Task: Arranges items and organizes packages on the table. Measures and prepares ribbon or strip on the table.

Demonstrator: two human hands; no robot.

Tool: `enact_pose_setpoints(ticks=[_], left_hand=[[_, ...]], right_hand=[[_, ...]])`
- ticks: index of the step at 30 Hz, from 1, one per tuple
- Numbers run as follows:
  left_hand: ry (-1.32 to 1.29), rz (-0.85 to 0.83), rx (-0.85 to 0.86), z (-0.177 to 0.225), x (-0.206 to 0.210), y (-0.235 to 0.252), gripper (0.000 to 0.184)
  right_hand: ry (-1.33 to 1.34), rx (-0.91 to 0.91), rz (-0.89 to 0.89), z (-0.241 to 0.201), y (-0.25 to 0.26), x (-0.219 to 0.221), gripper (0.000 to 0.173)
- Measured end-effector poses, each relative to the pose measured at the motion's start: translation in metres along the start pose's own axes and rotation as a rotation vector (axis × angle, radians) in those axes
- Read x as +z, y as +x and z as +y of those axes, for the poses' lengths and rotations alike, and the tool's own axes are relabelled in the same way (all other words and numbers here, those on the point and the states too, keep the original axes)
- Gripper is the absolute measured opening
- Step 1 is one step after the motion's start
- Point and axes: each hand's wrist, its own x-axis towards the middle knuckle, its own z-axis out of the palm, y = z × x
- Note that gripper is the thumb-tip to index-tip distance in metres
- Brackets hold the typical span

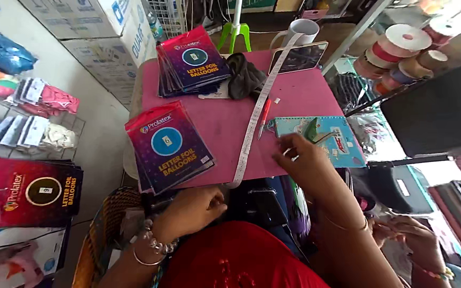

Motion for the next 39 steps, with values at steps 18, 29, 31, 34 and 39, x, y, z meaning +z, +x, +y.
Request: enact_pose_setpoints(ticks=[18, 29, 31, 34, 39], left_hand=[[-1.052, 0.313, 0.106, -0.016, 0.079, 0.058, 0.010], [-1.143, 0.242, 0.157, -0.019, 0.082, 0.058, 0.016], [-1.145, 0.247, 0.171, -0.019, 0.082, 0.058, 0.016], [-1.153, 0.245, 0.178, -0.019, 0.082, 0.059, 0.016], [-1.160, 0.227, 0.171, -0.020, 0.081, 0.059, 0.018]], right_hand=[[-0.003, -0.231, -0.099, 0.002, -0.029, 0.074, 0.020], [-0.052, -0.219, -0.045, 0.000, -0.033, 0.078, 0.016], [-0.062, -0.219, -0.049, 0.000, -0.033, 0.077, 0.015], [-0.058, -0.214, -0.046, 0.000, -0.032, 0.077, 0.014], [-0.084, -0.279, 0.048, 0.001, -0.033, 0.081, 0.008]])
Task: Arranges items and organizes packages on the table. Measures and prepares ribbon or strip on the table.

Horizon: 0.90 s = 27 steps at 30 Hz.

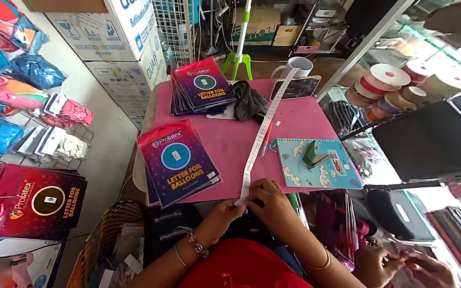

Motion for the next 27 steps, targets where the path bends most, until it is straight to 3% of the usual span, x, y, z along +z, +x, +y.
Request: enact_pose_setpoints(ticks=[5, 8, 10, 13, 14, 16, 18, 20, 24, 27], left_hand=[[-0.020, -0.014, -0.004, -0.001, -0.002, 0.002, 0.016], [0.014, -0.023, -0.019, -0.001, -0.003, 0.002, 0.017], [0.257, -0.053, -0.044, 0.008, -0.004, -0.005, 0.031], [0.867, -0.160, -0.117, 0.041, -0.001, -0.026, 0.078], [1.043, -0.186, -0.107, 0.055, 0.001, -0.034, 0.080], [1.216, -0.228, -0.019, 0.087, -0.002, -0.046, 0.065], [1.168, -0.153, 0.169, 0.119, -0.015, -0.045, 0.043], [1.059, -0.011, 0.282, 0.157, -0.033, -0.025, 0.034], [0.886, 0.375, 0.290, 0.214, -0.081, 0.059, 0.039], [0.833, 0.612, 0.231, 0.225, -0.119, 0.124, 0.059]], right_hand=[[-0.116, -0.199, 0.059, 0.005, 0.000, 0.005, 0.010], [-0.127, -0.206, 0.080, 0.009, 0.004, 0.003, 0.009], [-0.055, -0.173, 0.099, 0.015, 0.010, -0.001, 0.011], [0.123, -0.125, 0.195, 0.031, 0.024, -0.005, 0.015], [0.163, -0.118, 0.256, 0.037, 0.029, -0.004, 0.016], [0.215, -0.111, 0.377, 0.049, 0.037, 0.002, 0.016], [0.225, -0.105, 0.478, 0.056, 0.041, 0.011, 0.017], [0.184, -0.113, 0.548, 0.057, 0.042, 0.017, 0.020], [-0.012, -0.138, 0.661, 0.056, 0.041, 0.028, 0.025], [-0.119, -0.129, 0.704, 0.055, 0.039, 0.031, 0.032]])
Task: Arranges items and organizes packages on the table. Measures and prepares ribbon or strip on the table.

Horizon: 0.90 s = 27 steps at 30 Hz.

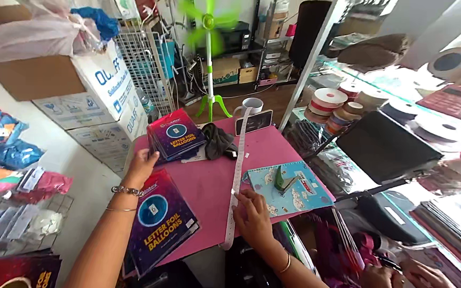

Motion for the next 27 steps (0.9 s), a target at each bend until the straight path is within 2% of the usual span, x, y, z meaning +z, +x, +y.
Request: enact_pose_setpoints(ticks=[4, 10, 15, 23, 27], left_hand=[[0.070, 0.097, -0.195, -0.008, 0.019, 0.055, 0.079], [0.279, 0.125, -0.319, -0.008, 0.026, 0.081, 0.099], [0.296, 0.059, -0.325, 0.011, 0.021, 0.075, 0.089], [0.469, -0.051, -0.372, 0.030, 0.035, 0.082, 0.090], [0.385, -0.036, -0.370, 0.036, 0.039, 0.078, 0.079]], right_hand=[[-0.050, -0.005, 0.035, -0.001, -0.001, 0.004, 0.038], [-0.080, -0.033, 0.028, 0.001, -0.002, 0.007, 0.039], [-0.085, -0.038, 0.016, 0.000, -0.003, 0.009, 0.039], [-0.109, -0.035, 0.005, -0.001, -0.003, 0.010, 0.040], [-0.122, -0.028, -0.008, -0.002, -0.003, 0.008, 0.040]])
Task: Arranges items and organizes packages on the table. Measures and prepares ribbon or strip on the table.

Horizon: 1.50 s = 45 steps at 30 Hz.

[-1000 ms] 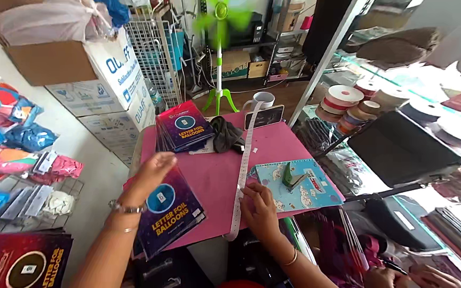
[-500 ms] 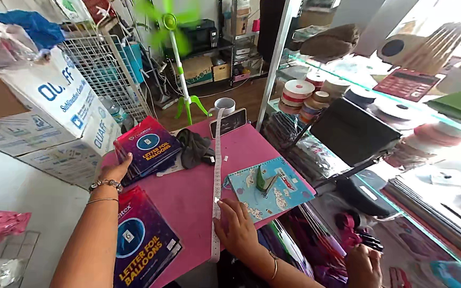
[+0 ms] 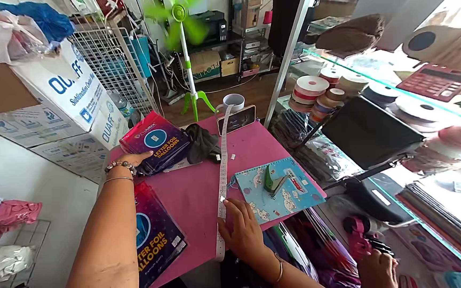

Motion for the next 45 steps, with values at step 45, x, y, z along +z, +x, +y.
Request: enact_pose_setpoints(ticks=[45], left_hand=[[-0.705, -0.053, 0.126, -0.042, 0.029, -0.098, 0.057]], right_hand=[[0.088, 0.022, 0.018, 0.000, -0.004, 0.000, 0.058]])
